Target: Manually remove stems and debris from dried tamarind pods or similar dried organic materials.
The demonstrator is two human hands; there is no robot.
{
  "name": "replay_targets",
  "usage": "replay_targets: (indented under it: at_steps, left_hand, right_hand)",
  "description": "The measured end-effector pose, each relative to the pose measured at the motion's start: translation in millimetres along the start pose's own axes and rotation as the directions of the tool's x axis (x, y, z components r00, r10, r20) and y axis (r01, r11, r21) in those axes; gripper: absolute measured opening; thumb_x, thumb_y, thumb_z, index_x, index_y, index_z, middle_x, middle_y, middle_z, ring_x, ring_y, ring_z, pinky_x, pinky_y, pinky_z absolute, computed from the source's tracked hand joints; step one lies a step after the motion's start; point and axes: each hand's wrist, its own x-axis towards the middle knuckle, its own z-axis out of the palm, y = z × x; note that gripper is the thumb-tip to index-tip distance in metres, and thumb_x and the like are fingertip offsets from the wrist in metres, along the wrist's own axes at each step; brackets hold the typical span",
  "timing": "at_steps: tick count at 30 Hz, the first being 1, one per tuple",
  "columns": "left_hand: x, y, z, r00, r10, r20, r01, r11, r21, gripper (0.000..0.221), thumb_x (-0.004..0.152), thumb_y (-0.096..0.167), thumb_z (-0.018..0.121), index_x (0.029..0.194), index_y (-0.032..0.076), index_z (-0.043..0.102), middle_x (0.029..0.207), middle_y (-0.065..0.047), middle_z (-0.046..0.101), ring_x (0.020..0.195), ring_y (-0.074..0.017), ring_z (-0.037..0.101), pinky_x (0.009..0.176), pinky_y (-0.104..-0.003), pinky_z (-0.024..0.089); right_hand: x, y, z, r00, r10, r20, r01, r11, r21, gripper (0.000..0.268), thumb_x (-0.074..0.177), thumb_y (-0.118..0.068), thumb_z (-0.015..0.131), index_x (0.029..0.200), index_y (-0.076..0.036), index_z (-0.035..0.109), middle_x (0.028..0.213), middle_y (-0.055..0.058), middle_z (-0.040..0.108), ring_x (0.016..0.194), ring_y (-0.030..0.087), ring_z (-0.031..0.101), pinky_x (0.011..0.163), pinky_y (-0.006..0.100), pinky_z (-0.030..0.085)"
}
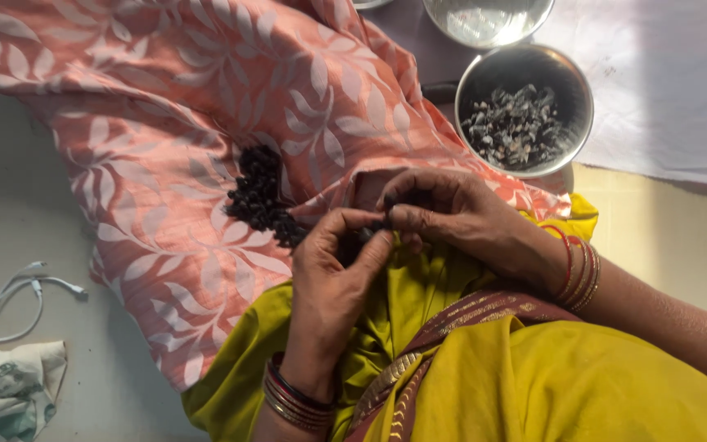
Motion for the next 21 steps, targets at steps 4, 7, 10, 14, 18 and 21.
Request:
replay_targets:
  at_steps: [4,7,10,14,18,21]
  left_hand:
    - [-2.2,-3.4,-6.6,0.999,0.038,0.007,-0.038,0.999,0.031,0.012,0.092,0.004,0.075,0.103,0.0,0.071,0.094,-0.003,0.075,0.086,-0.0056,0.067,0.078,-0.022,0.056]
    - [-1.4,-1.2,-9.7,0.999,-0.014,0.035,0.019,0.988,-0.152,0.015,0.092,0.004,0.073,0.106,-0.001,0.073,0.095,-0.003,0.075,0.086,-0.007,0.068,0.079,-0.023,0.057]
    - [-3.3,-1.4,-14.6,0.996,-0.082,0.043,0.089,0.977,-0.194,0.016,0.093,0.006,0.071,0.108,-0.001,0.074,0.093,-0.002,0.074,0.083,-0.0064,0.067,0.076,-0.022,0.056]
    - [-4.5,-3.6,-17.9,0.995,-0.089,0.041,0.095,0.98,-0.174,0.016,0.093,0.006,0.071,0.107,0.0,0.074,0.089,-0.003,0.074,0.078,-0.0076,0.067,0.072,-0.023,0.055]
    - [-6.4,-12.7,-19.1,0.999,0.036,-0.021,-0.038,0.991,-0.131,0.013,0.091,0.005,0.075,0.102,-0.001,0.073,0.09,-0.003,0.075,0.081,-0.0066,0.068,0.075,-0.022,0.057]
    - [-10.9,-3.1,-17.8,0.999,0.028,-0.041,-0.027,1.0,0.014,0.013,0.088,0.007,0.077,0.099,0.001,0.075,0.088,-0.002,0.075,0.079,-0.0052,0.067,0.073,-0.021,0.056]
  right_hand:
    - [1.2,4.8,-3.8,0.999,-0.039,0.033,0.039,0.999,-0.022,0.02,0.099,-0.019,0.068,0.111,-0.004,0.066,0.092,-0.002,0.067,0.079,0.005,0.062,0.069,0.022,0.052]
    - [-0.6,-2.5,2.0,0.997,-0.059,0.041,0.06,0.998,-0.02,0.02,0.101,-0.021,0.068,0.109,-0.003,0.066,0.093,-0.002,0.067,0.08,0.005,0.061,0.07,0.023,0.051]
    - [-2.7,-11.5,12.6,1.0,-0.022,0.005,0.022,1.0,0.0,0.022,0.1,-0.023,0.067,0.11,-0.003,0.067,0.091,-0.002,0.066,0.079,0.005,0.061,0.069,0.023,0.052]
    - [-4.9,-14.5,15.1,1.0,0.005,0.016,-0.005,1.0,-0.007,0.022,0.098,-0.023,0.067,0.107,-0.003,0.066,0.092,-0.001,0.067,0.079,0.006,0.062,0.069,0.023,0.053]
    - [-5.7,-3.0,11.9,0.999,0.038,0.027,-0.037,0.998,-0.046,0.022,0.102,-0.024,0.066,0.107,-0.002,0.065,0.09,0.002,0.067,0.077,0.007,0.06,0.066,0.024,0.05]
    - [-3.1,3.7,9.3,0.998,-0.009,0.062,0.024,0.966,-0.259,0.023,0.103,-0.022,0.062,0.112,-0.002,0.067,0.093,0.002,0.067,0.082,0.009,0.06,0.072,0.025,0.051]
